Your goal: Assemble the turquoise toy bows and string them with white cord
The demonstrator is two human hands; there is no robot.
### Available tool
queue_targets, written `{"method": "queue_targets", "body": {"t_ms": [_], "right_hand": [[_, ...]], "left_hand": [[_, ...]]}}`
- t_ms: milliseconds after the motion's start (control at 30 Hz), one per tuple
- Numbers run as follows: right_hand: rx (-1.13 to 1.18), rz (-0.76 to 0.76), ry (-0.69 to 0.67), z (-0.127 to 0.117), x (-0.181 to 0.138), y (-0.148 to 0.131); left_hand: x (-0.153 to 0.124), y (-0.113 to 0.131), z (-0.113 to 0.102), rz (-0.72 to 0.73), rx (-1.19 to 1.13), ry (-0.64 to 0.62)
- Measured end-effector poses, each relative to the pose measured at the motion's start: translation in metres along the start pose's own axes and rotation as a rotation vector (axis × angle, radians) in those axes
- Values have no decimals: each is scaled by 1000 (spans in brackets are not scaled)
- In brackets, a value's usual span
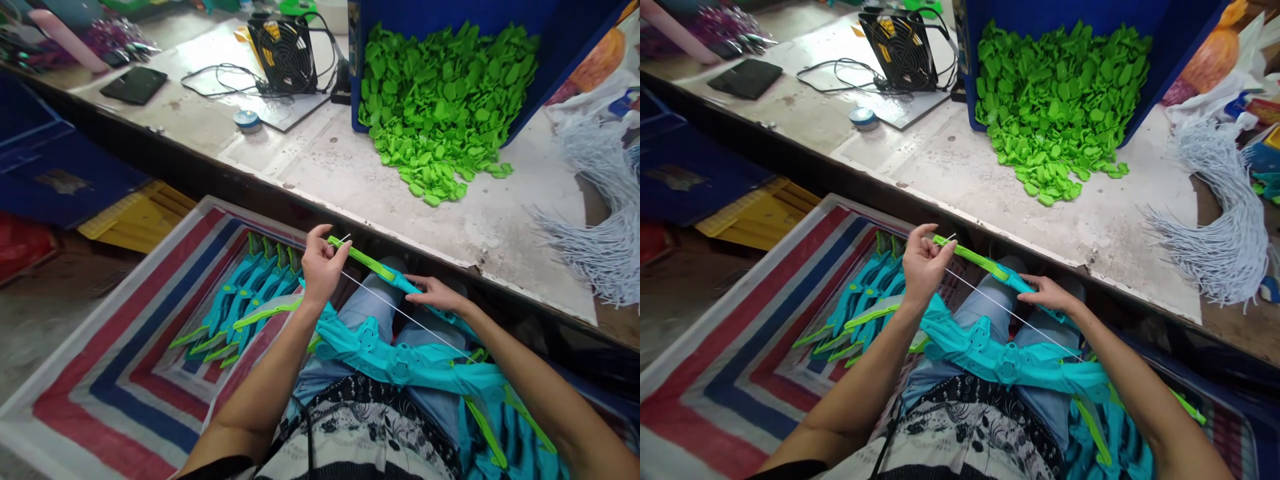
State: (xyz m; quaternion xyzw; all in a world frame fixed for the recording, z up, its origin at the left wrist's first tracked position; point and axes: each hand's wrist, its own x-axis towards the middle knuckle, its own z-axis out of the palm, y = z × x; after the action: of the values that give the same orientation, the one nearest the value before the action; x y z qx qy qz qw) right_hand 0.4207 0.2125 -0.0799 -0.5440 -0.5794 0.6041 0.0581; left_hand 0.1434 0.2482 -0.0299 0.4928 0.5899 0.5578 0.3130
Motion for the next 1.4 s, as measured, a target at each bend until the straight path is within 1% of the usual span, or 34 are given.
{"method": "queue_targets", "body": {"t_ms": [33, 67, 133, 200, 233, 267, 333, 400, 467, 533, 633, 700, 800, 867, 967, 1033, 1067, 1100, 1133, 1200, 1233, 1267, 1300, 1333, 1367, 1400], "right_hand": [[-103, -4, 43, 2, -2, -3], [-229, -15, 119, 4, -4, -7], [-498, -102, 345, 8, -5, -24], [-664, -302, 551, 14, 2, -52], [-684, -432, 606, 16, 9, -69], [-672, -561, 623, 19, 19, -87], [-602, -759, 580, 23, 43, -123], [-533, -861, 487, 26, 66, -152], [-497, -893, 392, 26, 82, -170], [-489, -906, 327, 24, 87, -178], [-521, -913, 258, 20, 79, -183], [-557, -888, 218, 17, 74, -187], [-635, -843, 219, 16, 74, -192], [-730, -856, 252, 20, 77, -194], [-920, -928, 297, 25, 82, -192], [-1009, -961, 333, 17, 87, -190], [-1026, -959, 369, 8, 91, -190], [-1019, -939, 436, -5, 94, -191], [-986, -898, 542, -19, 97, -193], [-841, -778, 841, -45, 101, -199], [-736, -727, 987, -52, 100, -203], [-623, -709, 1090, -53, 97, -206], [-521, -740, 1125, -46, 93, -207], [-431, -803, 1095, -31, 89, -206], [-363, -896, 1000, -10, 85, -203], [-314, -977, 859, 14, 83, -198]], "left_hand": [[0, -1, -1, 0, 37, 0], [0, -2, -2, -5, 65, 1], [-1, -5, -4, -10, 89, 9], [-3, -7, -6, 4, 94, 23], [-4, -8, -7, 15, 96, 28], [-6, -9, -8, 25, 97, 31], [-8, -9, -10, 34, 88, 25], [-9, -9, -11, 30, 70, 9], [-9, -10, -12, 12, 53, -4], [-9, -11, -13, -1, 40, -11], [-9, -14, -14, 9, 27, -9], [-9, -15, -14, 16, 28, -7], [-9, -18, -14, 5, 22, -9], [-8, -22, -13, -16, 5, -13], [-6, -31, -12, -36, 3, -27], [-6, -37, -11, 26, -7, -31], [-7, -40, -11, 65, -21, -28], [-9, -42, -10, 96, -43, -20], [-11, -44, -11, 117, -65, -16], [-14, -45, -11, 139, -91, -38], [-15, -44, -12, 145, -93, -57], [-14, -42, -13, 143, -96, -79], [-12, -40, -14, 122, -109, -105], [-9, -38, -15, 68, -147, -131], [-4, -35, -16, -18, -213, -149], [2, -33, -17, -127, -302, -166]]}}
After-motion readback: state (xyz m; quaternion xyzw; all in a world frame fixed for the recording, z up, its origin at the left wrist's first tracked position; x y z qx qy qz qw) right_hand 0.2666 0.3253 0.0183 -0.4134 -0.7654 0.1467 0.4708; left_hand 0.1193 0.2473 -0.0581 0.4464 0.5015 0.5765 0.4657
